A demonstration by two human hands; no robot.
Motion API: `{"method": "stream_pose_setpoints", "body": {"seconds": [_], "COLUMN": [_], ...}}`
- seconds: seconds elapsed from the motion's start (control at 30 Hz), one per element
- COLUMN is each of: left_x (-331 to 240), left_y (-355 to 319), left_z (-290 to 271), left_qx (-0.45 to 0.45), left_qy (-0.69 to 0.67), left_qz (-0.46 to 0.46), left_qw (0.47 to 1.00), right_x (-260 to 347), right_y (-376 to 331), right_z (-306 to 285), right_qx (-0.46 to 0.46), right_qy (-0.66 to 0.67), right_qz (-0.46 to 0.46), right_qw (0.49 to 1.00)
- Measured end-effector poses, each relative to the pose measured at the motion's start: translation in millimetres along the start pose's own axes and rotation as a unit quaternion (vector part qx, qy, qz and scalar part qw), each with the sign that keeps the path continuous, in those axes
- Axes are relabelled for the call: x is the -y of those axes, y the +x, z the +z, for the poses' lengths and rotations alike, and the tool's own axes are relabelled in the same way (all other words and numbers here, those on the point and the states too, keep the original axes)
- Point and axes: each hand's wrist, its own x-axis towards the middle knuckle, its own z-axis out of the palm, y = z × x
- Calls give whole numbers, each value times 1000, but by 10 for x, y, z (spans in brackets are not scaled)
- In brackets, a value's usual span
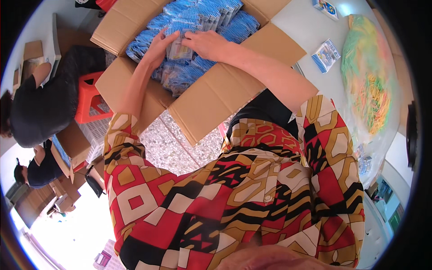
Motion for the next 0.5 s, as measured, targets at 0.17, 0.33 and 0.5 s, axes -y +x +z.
{"method": "stream_pose_setpoints", "body": {"seconds": [0.17, 0.33, 0.5], "left_x": [-50, -50, 33], "left_y": [-358, -573, -313], "left_z": [154, 515, 589], "left_qx": [-197, -169, -187], "left_qy": [407, 498, 547], "left_qz": [281, 185, 153], "left_qw": [847, 830, 801], "right_x": [92, 74, 87], "right_y": [-9, 94, 85], "right_z": [-47, -53, -239], "right_qx": [-2, 19, 91], "right_qy": [41, 73, 200], "right_qz": [46, 87, 146], "right_qw": [998, 993, 965]}}
